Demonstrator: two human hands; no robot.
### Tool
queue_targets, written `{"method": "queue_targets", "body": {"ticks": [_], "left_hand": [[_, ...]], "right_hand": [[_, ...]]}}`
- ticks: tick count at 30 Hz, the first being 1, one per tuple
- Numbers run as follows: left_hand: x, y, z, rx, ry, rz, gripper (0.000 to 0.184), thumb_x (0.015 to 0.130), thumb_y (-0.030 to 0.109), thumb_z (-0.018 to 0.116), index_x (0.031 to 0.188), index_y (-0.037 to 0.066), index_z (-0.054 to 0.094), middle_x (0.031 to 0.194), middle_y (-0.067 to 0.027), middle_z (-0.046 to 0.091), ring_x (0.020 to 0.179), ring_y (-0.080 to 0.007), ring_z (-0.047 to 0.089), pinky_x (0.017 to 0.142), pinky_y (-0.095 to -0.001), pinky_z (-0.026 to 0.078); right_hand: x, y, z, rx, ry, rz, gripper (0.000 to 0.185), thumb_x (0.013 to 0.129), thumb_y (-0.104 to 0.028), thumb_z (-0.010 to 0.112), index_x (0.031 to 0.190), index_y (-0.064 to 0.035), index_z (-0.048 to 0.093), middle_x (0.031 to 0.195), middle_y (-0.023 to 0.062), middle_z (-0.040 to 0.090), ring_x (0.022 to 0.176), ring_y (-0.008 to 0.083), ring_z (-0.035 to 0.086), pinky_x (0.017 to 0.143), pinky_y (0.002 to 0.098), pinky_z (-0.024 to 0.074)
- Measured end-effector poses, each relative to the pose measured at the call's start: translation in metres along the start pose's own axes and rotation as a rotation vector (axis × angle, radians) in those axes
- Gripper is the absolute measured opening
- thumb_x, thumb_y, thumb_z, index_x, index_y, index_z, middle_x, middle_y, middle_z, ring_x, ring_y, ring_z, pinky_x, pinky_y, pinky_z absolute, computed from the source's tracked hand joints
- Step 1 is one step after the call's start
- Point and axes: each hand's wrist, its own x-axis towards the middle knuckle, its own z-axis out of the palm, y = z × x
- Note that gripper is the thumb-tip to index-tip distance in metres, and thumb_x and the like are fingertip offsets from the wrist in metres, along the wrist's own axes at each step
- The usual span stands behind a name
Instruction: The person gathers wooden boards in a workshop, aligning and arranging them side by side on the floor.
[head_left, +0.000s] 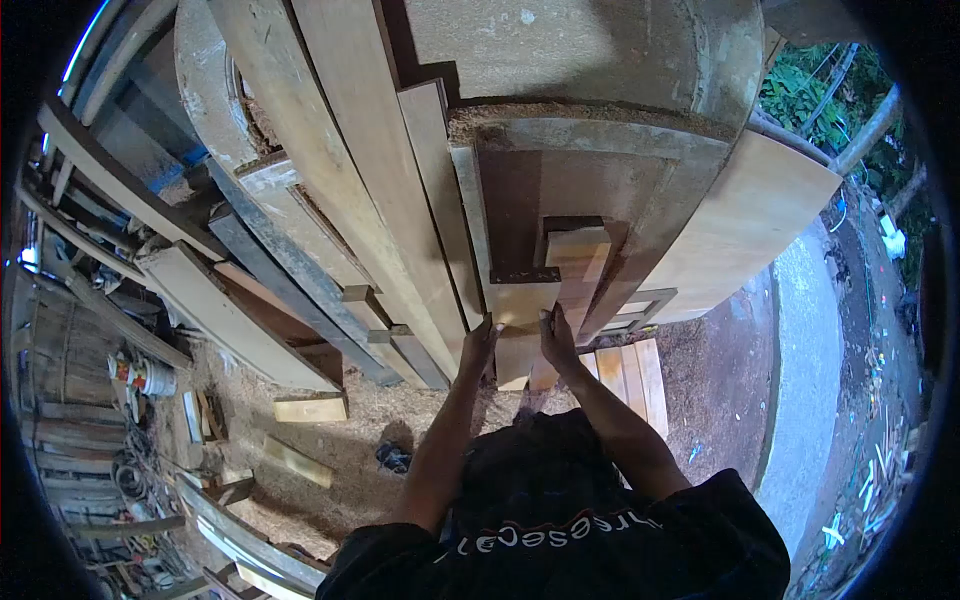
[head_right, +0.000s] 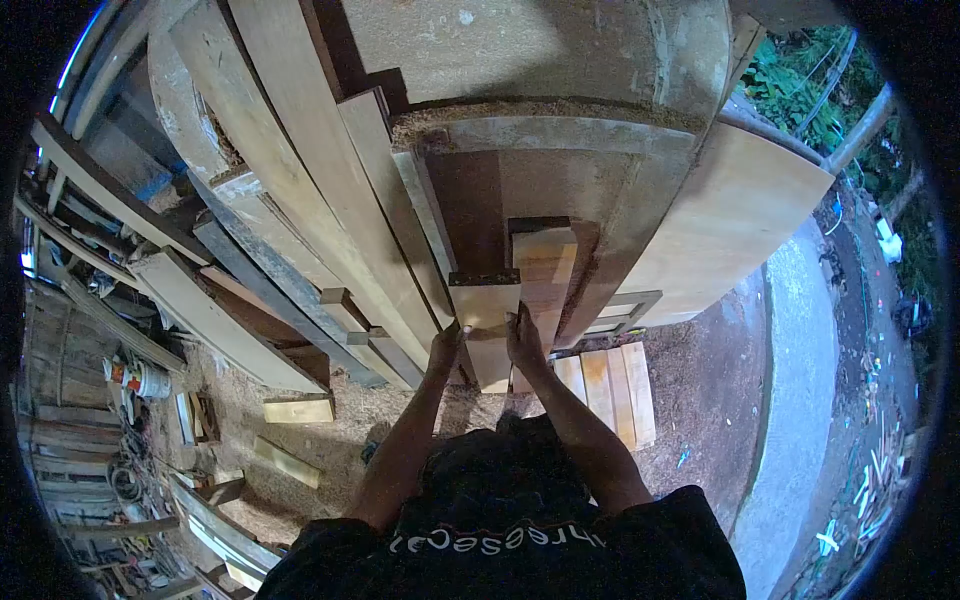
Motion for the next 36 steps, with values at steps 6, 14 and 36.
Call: {"method": "queue_targets", "body": {"ticks": [6,14,36], "left_hand": [[0.004,0.028,0.005,0.287,0.017,-0.141,0.048,0.096,0.03,0.058,0.135,0.003,0.05,0.104,-0.0258,0.066,0.093,-0.0267,0.069,0.075,-0.0373,0.052],[0.003,0.024,0.01,0.166,0.282,-0.022,0.036,0.092,0.03,0.064,0.117,0.005,0.068,0.068,-0.0114,0.067,0.058,-0.0138,0.057,0.056,-0.0339,0.048],[0.006,0.061,0.012,0.201,0.309,-0.08,0.03,0.091,0.025,0.064,0.11,0.003,0.07,0.094,-0.0124,0.073,0.084,-0.018,0.069,0.074,-0.0315,0.054]], "right_hand": [[0.006,-0.005,-0.006,0.045,-0.017,0.031,0.05,0.103,-0.034,0.043,0.14,-0.0019,0.04,0.126,0.0249,0.058,0.12,0.0352,0.056,0.098,0.0405,0.044],[0.013,-0.011,-0.01,-0.149,0.05,-0.027,0.034,0.099,-0.026,0.053,0.123,-0.0025,0.057,0.093,0.0236,0.068,0.085,0.0339,0.069,0.071,0.0385,0.0517],[0.026,-0.021,-0.01,-0.215,0.198,-0.126,0.046,0.085,-0.025,0.074,0.119,0.0014,0.058,0.102,0.0194,0.061,0.095,0.0318,0.062,0.079,0.0389,0.0511]]}}
